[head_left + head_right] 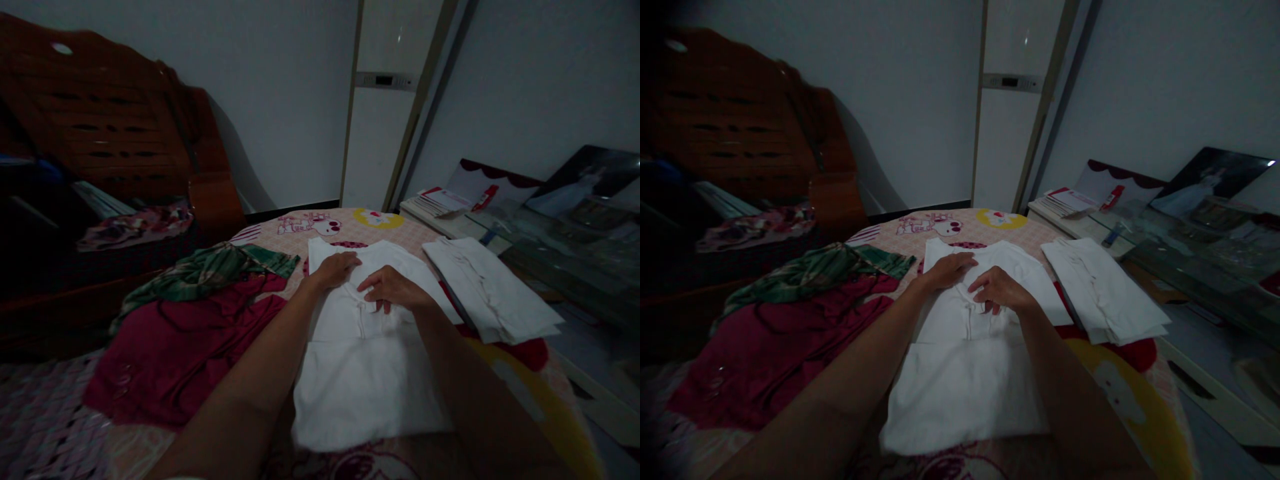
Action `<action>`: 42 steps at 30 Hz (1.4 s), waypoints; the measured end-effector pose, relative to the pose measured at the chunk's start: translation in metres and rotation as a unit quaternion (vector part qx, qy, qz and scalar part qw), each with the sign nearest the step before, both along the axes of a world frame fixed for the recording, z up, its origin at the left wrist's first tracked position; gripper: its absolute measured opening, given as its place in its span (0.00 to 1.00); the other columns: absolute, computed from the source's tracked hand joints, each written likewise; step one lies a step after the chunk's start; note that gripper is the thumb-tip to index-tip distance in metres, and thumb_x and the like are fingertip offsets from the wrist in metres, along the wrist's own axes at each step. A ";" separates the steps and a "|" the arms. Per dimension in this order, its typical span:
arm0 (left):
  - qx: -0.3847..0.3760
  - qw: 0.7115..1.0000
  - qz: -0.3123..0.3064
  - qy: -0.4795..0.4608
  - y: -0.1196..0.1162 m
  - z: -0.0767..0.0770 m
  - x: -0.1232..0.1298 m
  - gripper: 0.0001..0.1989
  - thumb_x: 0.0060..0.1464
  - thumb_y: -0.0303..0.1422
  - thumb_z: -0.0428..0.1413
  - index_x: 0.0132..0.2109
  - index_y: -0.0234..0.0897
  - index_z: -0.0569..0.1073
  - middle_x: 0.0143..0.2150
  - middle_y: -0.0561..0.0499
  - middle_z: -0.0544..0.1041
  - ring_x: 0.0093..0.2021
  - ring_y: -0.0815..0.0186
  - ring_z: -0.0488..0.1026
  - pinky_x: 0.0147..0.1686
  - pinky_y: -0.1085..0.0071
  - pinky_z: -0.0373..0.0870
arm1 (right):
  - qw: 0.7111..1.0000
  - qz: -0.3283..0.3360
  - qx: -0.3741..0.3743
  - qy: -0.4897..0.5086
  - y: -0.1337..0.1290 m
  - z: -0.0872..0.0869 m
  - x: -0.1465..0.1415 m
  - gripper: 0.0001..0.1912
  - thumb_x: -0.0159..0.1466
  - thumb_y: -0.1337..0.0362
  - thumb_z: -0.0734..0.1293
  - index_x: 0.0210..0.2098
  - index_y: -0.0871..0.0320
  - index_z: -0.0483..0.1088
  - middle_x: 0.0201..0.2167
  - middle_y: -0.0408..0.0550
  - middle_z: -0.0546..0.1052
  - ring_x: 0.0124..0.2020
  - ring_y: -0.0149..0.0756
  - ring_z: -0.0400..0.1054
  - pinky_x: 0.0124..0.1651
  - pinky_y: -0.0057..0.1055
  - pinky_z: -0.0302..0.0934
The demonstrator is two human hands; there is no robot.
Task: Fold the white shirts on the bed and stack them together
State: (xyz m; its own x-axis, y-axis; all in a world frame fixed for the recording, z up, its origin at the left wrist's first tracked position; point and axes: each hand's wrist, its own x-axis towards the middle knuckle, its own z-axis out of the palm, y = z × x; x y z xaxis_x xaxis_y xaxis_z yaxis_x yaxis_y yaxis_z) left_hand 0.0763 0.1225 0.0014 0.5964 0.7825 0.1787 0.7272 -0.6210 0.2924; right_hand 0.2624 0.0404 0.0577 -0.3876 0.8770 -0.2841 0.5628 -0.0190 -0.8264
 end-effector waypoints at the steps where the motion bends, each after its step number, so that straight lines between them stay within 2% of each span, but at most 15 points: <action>1: -0.001 1.000 -0.001 0.009 0.000 0.001 0.000 0.21 0.61 0.25 0.45 0.58 0.42 0.71 0.65 0.48 0.67 0.63 0.61 0.66 0.61 0.64 0.64 | 1.000 -0.005 -0.007 -0.002 0.000 0.000 0.000 0.14 0.53 0.72 0.70 0.40 0.67 0.78 0.17 0.45 0.75 0.19 0.33 0.72 0.18 0.21 0.63; 4: -0.003 1.000 -0.004 0.028 -0.003 0.004 0.000 0.23 0.59 0.22 0.45 0.58 0.41 0.69 0.64 0.48 0.68 0.62 0.61 0.67 0.60 0.63 0.65 | 0.999 -0.011 -0.041 -0.013 -0.003 0.002 -0.001 0.16 0.52 0.73 0.69 0.41 0.68 0.76 0.17 0.46 0.76 0.20 0.35 0.73 0.19 0.22 0.65; 9: -0.009 0.999 0.014 0.035 -0.006 0.006 0.001 0.22 0.59 0.22 0.46 0.58 0.42 0.68 0.60 0.48 0.73 0.56 0.60 0.72 0.54 0.64 0.69 | 0.995 0.012 -0.092 -0.023 -0.008 0.008 -0.003 0.30 0.52 0.74 0.69 0.55 0.69 0.70 0.17 0.45 0.76 0.21 0.37 0.75 0.20 0.23 0.67; 15: 0.004 0.998 -0.013 0.058 -0.009 0.007 0.005 0.26 0.58 0.23 0.46 0.61 0.43 0.67 0.67 0.49 0.65 0.59 0.57 0.69 0.56 0.61 0.67 | 0.995 0.019 -0.092 -0.017 -0.010 0.010 -0.004 0.35 0.52 0.75 0.68 0.61 0.69 0.65 0.16 0.43 0.76 0.20 0.36 0.74 0.20 0.23 0.67; 22: 0.012 0.998 -0.025 0.061 -0.010 0.009 0.006 0.25 0.57 0.22 0.47 0.60 0.43 0.68 0.66 0.49 0.66 0.57 0.58 0.70 0.53 0.64 0.68 | 0.995 0.021 -0.099 -0.013 -0.006 0.004 -0.001 0.36 0.52 0.74 0.68 0.61 0.68 0.65 0.16 0.42 0.76 0.19 0.35 0.73 0.20 0.22 0.67; 27: -0.001 0.999 0.014 0.034 -0.010 0.004 0.007 0.19 0.59 0.25 0.47 0.57 0.38 0.68 0.56 0.44 0.74 0.54 0.58 0.72 0.51 0.64 0.69 | 0.996 0.018 -0.090 -0.005 -0.008 0.004 -0.002 0.35 0.53 0.74 0.68 0.60 0.70 0.65 0.16 0.43 0.76 0.19 0.36 0.74 0.19 0.23 0.67; 32: 0.010 0.998 -0.013 0.057 -0.011 0.005 0.009 0.24 0.58 0.23 0.48 0.61 0.41 0.66 0.66 0.46 0.65 0.58 0.55 0.69 0.52 0.61 0.68 | 0.995 0.019 -0.094 -0.008 -0.007 0.002 -0.002 0.34 0.53 0.75 0.68 0.61 0.69 0.65 0.16 0.43 0.76 0.18 0.35 0.73 0.20 0.23 0.67; 38: 0.004 0.999 -0.017 0.045 -0.012 0.007 0.008 0.23 0.58 0.24 0.49 0.59 0.42 0.68 0.67 0.46 0.63 0.59 0.56 0.68 0.53 0.62 0.68 | 0.995 0.017 -0.095 -0.021 -0.007 0.004 -0.003 0.35 0.53 0.75 0.68 0.61 0.68 0.65 0.16 0.43 0.76 0.18 0.35 0.73 0.20 0.23 0.67; 42: 0.003 1.000 0.010 0.019 -0.011 0.003 0.008 0.19 0.59 0.25 0.47 0.56 0.39 0.69 0.58 0.44 0.73 0.54 0.57 0.72 0.51 0.62 0.69 | 0.996 0.015 -0.091 -0.016 -0.009 0.005 -0.003 0.34 0.53 0.75 0.68 0.60 0.69 0.66 0.15 0.42 0.76 0.19 0.34 0.73 0.20 0.22 0.67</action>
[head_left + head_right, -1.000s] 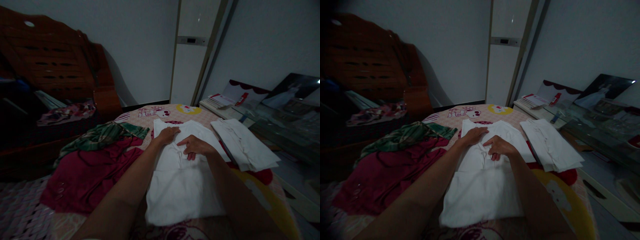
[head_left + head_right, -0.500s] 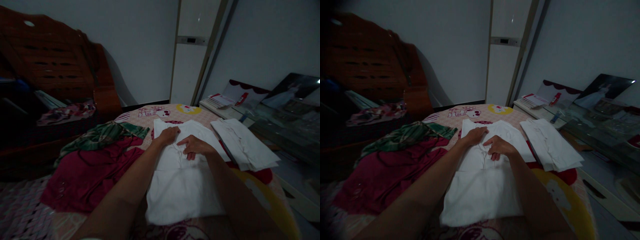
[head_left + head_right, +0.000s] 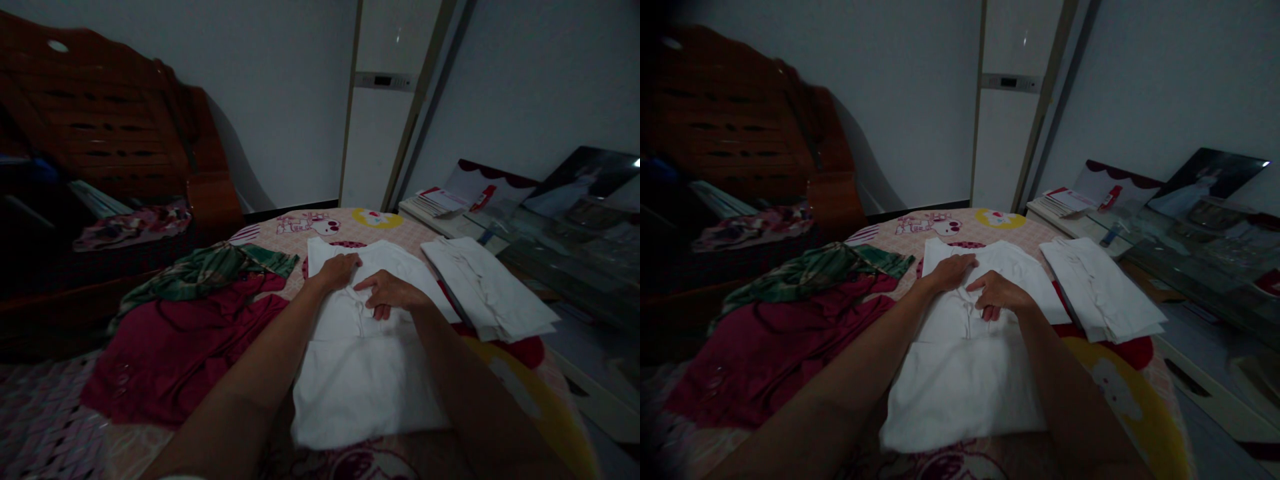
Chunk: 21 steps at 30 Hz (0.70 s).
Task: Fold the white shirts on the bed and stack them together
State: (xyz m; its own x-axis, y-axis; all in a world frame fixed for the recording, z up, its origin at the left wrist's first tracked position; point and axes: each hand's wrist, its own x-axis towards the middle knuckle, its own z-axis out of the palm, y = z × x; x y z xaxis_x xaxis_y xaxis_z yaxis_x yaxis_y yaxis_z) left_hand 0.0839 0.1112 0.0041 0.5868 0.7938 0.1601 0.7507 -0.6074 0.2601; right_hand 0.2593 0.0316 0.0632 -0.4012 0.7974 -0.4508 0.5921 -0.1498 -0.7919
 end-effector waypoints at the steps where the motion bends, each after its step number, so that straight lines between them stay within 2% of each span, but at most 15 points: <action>1: 0.001 1.000 0.002 -0.003 0.001 -0.001 0.000 0.19 0.59 0.25 0.47 0.55 0.39 0.69 0.56 0.45 0.74 0.53 0.58 0.72 0.51 0.62 0.69 | 1.000 0.001 -0.001 0.001 0.000 0.000 0.000 0.34 0.53 0.75 0.68 0.60 0.69 0.65 0.15 0.42 0.76 0.19 0.34 0.73 0.21 0.23 0.67; 13: 0.002 0.999 -0.032 -0.029 0.004 0.002 -0.001 0.25 0.54 0.20 0.47 0.57 0.40 0.71 0.62 0.47 0.69 0.59 0.62 0.69 0.55 0.66 0.69 | 1.000 0.001 -0.006 0.001 0.000 0.001 -0.001 0.36 0.53 0.74 0.69 0.62 0.69 0.63 0.15 0.43 0.76 0.17 0.35 0.72 0.20 0.24 0.67; 18: 0.024 0.998 -0.024 -0.056 0.005 -0.002 -0.002 0.25 0.58 0.21 0.44 0.60 0.40 0.67 0.66 0.46 0.64 0.60 0.63 0.68 0.55 0.67 0.69 | 1.000 -0.006 0.012 -0.005 0.000 0.002 0.000 0.41 0.54 0.75 0.68 0.66 0.67 0.57 0.14 0.41 0.75 0.15 0.34 0.70 0.20 0.24 0.67; 21: 0.035 0.998 -0.025 -0.038 0.004 -0.005 0.001 0.24 0.61 0.24 0.44 0.62 0.40 0.65 0.68 0.45 0.61 0.61 0.59 0.67 0.55 0.63 0.69 | 0.999 -0.015 0.023 -0.019 0.001 0.000 0.001 0.42 0.54 0.76 0.67 0.67 0.68 0.55 0.13 0.40 0.74 0.14 0.34 0.69 0.18 0.23 0.64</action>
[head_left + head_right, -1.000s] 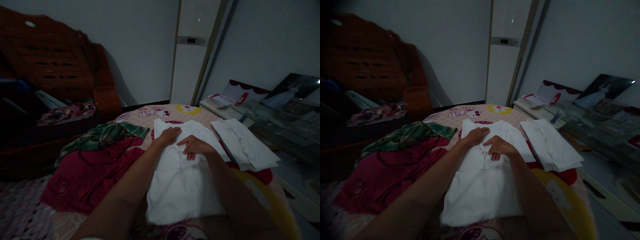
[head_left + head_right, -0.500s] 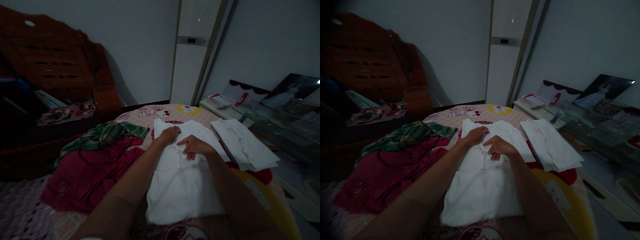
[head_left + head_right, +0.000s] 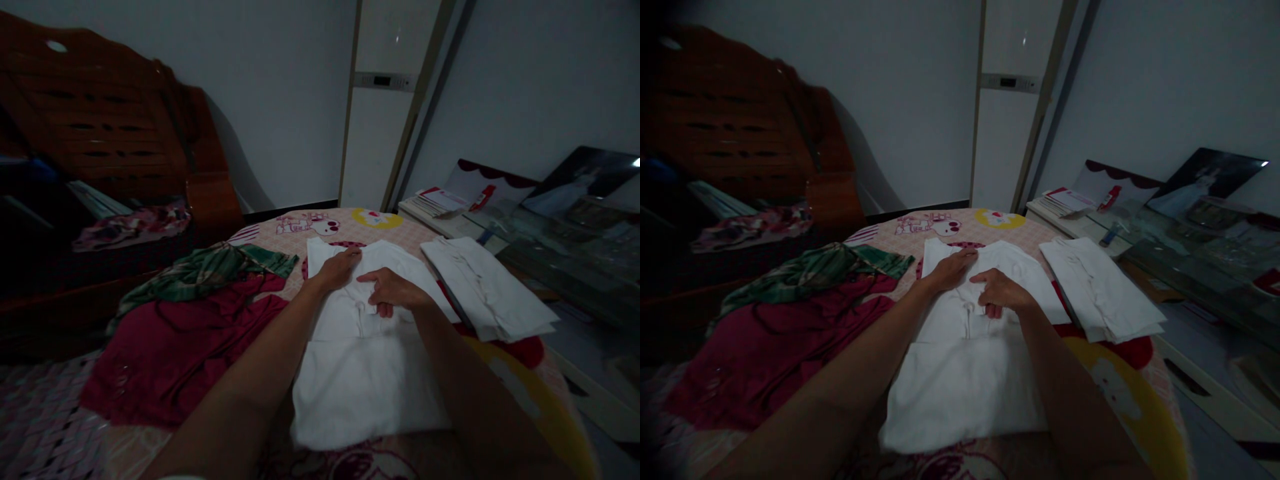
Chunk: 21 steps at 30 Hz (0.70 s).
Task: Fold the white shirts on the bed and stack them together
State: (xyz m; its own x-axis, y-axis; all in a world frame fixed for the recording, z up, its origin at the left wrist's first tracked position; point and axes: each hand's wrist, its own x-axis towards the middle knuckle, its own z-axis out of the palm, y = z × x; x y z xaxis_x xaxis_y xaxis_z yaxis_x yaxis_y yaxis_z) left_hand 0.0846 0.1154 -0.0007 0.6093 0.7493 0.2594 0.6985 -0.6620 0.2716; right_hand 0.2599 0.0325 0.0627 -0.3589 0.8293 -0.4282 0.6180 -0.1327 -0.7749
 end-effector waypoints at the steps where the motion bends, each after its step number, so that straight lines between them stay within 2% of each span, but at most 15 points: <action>1: 0.004 1.000 -0.003 0.011 0.000 -0.001 0.001 0.23 0.61 0.25 0.44 0.62 0.41 0.65 0.68 0.45 0.61 0.60 0.58 0.67 0.54 0.62 0.69 | 1.000 -0.004 -0.001 -0.010 0.000 -0.001 0.000 0.42 0.54 0.76 0.67 0.67 0.69 0.54 0.13 0.40 0.73 0.13 0.34 0.69 0.17 0.23 0.63; 6: 0.020 1.000 0.004 0.018 0.001 -0.003 0.002 0.20 0.62 0.28 0.48 0.60 0.42 0.65 0.66 0.44 0.64 0.61 0.55 0.65 0.56 0.56 0.67 | 0.999 -0.011 -0.013 -0.038 -0.001 -0.006 0.000 0.43 0.54 0.76 0.68 0.67 0.71 0.53 0.13 0.41 0.73 0.14 0.36 0.68 0.16 0.24 0.62; 8: 0.023 1.000 0.014 -0.005 0.002 -0.003 0.001 0.19 0.60 0.29 0.51 0.58 0.39 0.68 0.62 0.42 0.68 0.61 0.57 0.65 0.56 0.58 0.67 | 0.999 -0.018 0.001 -0.043 0.001 -0.004 0.002 0.37 0.56 0.72 0.70 0.64 0.71 0.59 0.14 0.43 0.74 0.13 0.35 0.68 0.16 0.25 0.62; 10: 0.031 0.999 0.012 -0.023 0.002 -0.002 0.000 0.17 0.58 0.31 0.55 0.55 0.36 0.70 0.57 0.41 0.70 0.58 0.58 0.67 0.56 0.60 0.67 | 0.994 -0.061 0.067 -0.058 0.005 -0.001 0.004 0.26 0.60 0.67 0.68 0.57 0.70 0.67 0.17 0.46 0.75 0.15 0.35 0.68 0.18 0.27 0.63; 12: 0.037 0.999 0.001 -0.020 0.002 0.000 -0.001 0.16 0.58 0.33 0.56 0.53 0.36 0.72 0.54 0.41 0.72 0.56 0.57 0.68 0.56 0.61 0.66 | 0.972 -0.110 0.190 -0.080 0.010 0.000 0.006 0.19 0.63 0.66 0.65 0.52 0.66 0.72 0.25 0.52 0.79 0.22 0.36 0.73 0.27 0.30 0.69; 13: 0.038 0.999 -0.005 -0.011 0.002 0.000 -0.001 0.16 0.58 0.34 0.56 0.53 0.36 0.72 0.54 0.41 0.73 0.55 0.57 0.69 0.56 0.60 0.66 | 0.954 -0.118 0.258 -0.092 0.013 -0.001 0.007 0.17 0.64 0.66 0.64 0.51 0.65 0.73 0.31 0.54 0.81 0.30 0.38 0.76 0.35 0.32 0.71; 15: 0.040 0.999 -0.006 0.012 0.001 0.001 -0.001 0.16 0.60 0.35 0.54 0.53 0.36 0.72 0.54 0.41 0.73 0.54 0.55 0.69 0.55 0.58 0.66 | 0.921 -0.083 0.361 -0.118 0.019 -0.010 0.009 0.17 0.65 0.66 0.63 0.51 0.62 0.74 0.45 0.56 0.80 0.46 0.41 0.75 0.52 0.36 0.67; 16: 0.042 0.999 0.000 0.023 0.001 0.001 -0.001 0.17 0.61 0.36 0.53 0.54 0.37 0.72 0.55 0.41 0.73 0.55 0.55 0.69 0.56 0.57 0.66 | 0.912 -0.048 0.385 -0.134 0.022 -0.017 0.011 0.17 0.66 0.66 0.62 0.52 0.62 0.73 0.51 0.57 0.77 0.53 0.42 0.72 0.58 0.37 0.63; 18: 0.043 0.998 0.010 0.042 0.001 0.001 0.000 0.18 0.62 0.37 0.51 0.57 0.38 0.70 0.58 0.41 0.72 0.58 0.55 0.68 0.57 0.57 0.65 | 0.906 0.007 0.386 -0.172 0.028 -0.034 0.017 0.18 0.67 0.67 0.60 0.54 0.63 0.72 0.57 0.58 0.73 0.60 0.42 0.66 0.64 0.39 0.57; 21: 0.036 0.997 -0.003 0.071 0.002 0.000 -0.001 0.21 0.64 0.38 0.49 0.61 0.38 0.67 0.63 0.41 0.69 0.62 0.56 0.66 0.60 0.58 0.63 | 0.888 0.007 0.388 -0.245 0.037 -0.059 0.027 0.20 0.67 0.67 0.60 0.56 0.63 0.71 0.61 0.59 0.69 0.64 0.45 0.61 0.67 0.42 0.52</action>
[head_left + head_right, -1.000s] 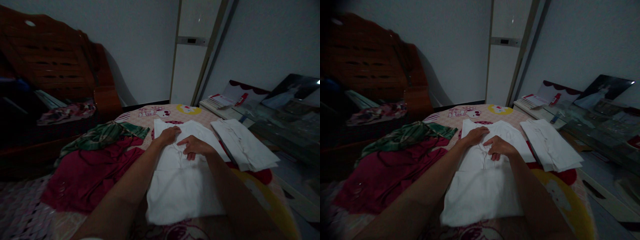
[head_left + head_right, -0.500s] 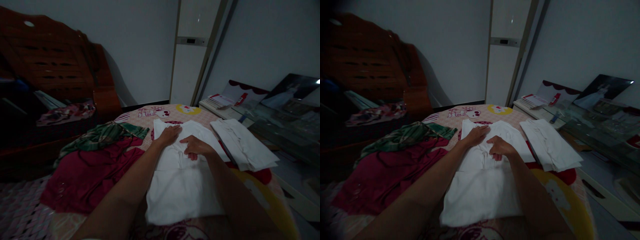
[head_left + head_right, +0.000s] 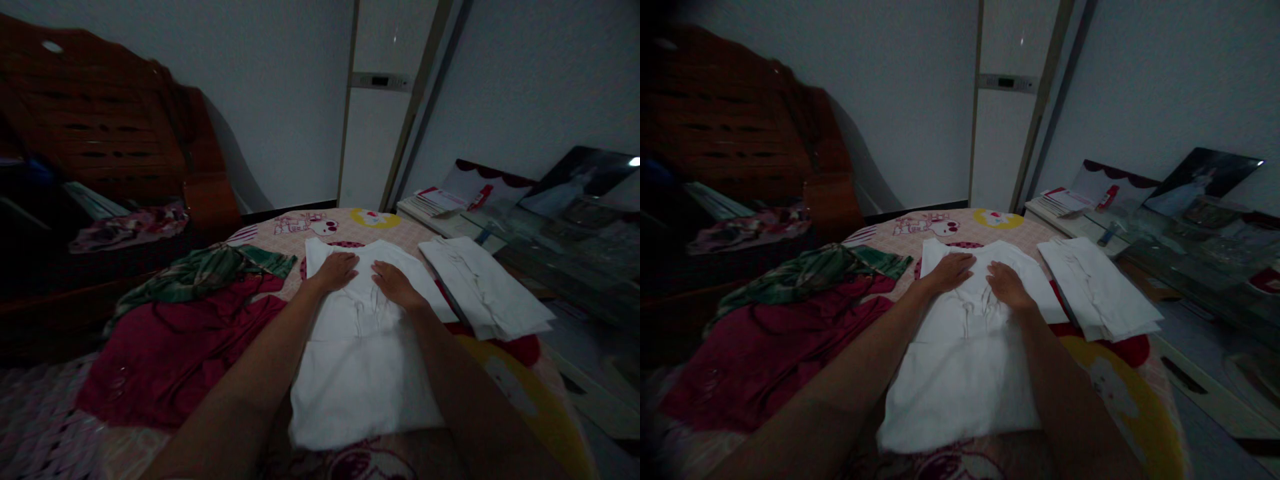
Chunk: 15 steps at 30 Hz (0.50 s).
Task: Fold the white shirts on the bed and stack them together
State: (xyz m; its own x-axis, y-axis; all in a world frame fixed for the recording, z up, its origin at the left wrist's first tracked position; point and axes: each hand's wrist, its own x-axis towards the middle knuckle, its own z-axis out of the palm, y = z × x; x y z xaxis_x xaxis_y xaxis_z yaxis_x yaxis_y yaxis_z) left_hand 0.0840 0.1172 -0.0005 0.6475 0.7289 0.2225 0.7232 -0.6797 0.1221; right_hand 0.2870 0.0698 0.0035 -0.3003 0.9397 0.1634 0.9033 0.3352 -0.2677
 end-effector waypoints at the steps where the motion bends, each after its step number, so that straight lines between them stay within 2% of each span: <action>1: -0.005 1.000 -0.009 0.009 0.000 0.000 0.000 0.22 0.64 0.39 0.48 0.62 0.37 0.66 0.64 0.40 0.68 0.63 0.55 0.65 0.61 0.57 0.62 | 1.000 -0.012 0.011 -0.015 0.003 -0.006 0.003 0.21 0.67 0.66 0.59 0.57 0.63 0.71 0.62 0.59 0.68 0.64 0.45 0.61 0.67 0.42 0.52; 7: -0.049 0.998 -0.011 0.037 -0.002 0.002 -0.002 0.29 0.65 0.45 0.46 0.67 0.37 0.60 0.69 0.38 0.59 0.68 0.51 0.57 0.65 0.48 0.52 | 0.996 -0.033 0.071 -0.045 0.010 -0.018 0.011 0.23 0.70 0.62 0.55 0.60 0.62 0.68 0.59 0.59 0.71 0.61 0.47 0.64 0.65 0.45 0.56; 11: -0.088 0.996 -0.026 0.021 -0.003 0.005 -0.007 0.30 0.64 0.48 0.47 0.68 0.42 0.61 0.71 0.41 0.57 0.70 0.51 0.54 0.67 0.46 0.46 | 0.992 -0.056 0.074 -0.083 0.006 -0.021 0.007 0.22 0.70 0.62 0.56 0.61 0.60 0.67 0.62 0.57 0.68 0.64 0.45 0.59 0.66 0.42 0.53; 13: -0.099 0.994 -0.040 0.027 -0.004 0.006 -0.008 0.30 0.63 0.50 0.48 0.68 0.45 0.60 0.71 0.43 0.56 0.70 0.51 0.53 0.67 0.46 0.44 | 0.991 -0.072 0.068 -0.091 0.004 -0.018 0.005 0.22 0.70 0.63 0.57 0.61 0.60 0.67 0.62 0.57 0.68 0.65 0.45 0.59 0.66 0.42 0.53; 15: -0.104 0.993 -0.032 0.047 -0.005 0.007 -0.008 0.32 0.62 0.51 0.48 0.69 0.46 0.58 0.72 0.43 0.54 0.71 0.49 0.51 0.67 0.45 0.43 | 0.991 -0.083 0.065 -0.082 0.000 -0.008 0.003 0.21 0.69 0.65 0.59 0.59 0.62 0.69 0.61 0.59 0.69 0.64 0.46 0.60 0.65 0.41 0.53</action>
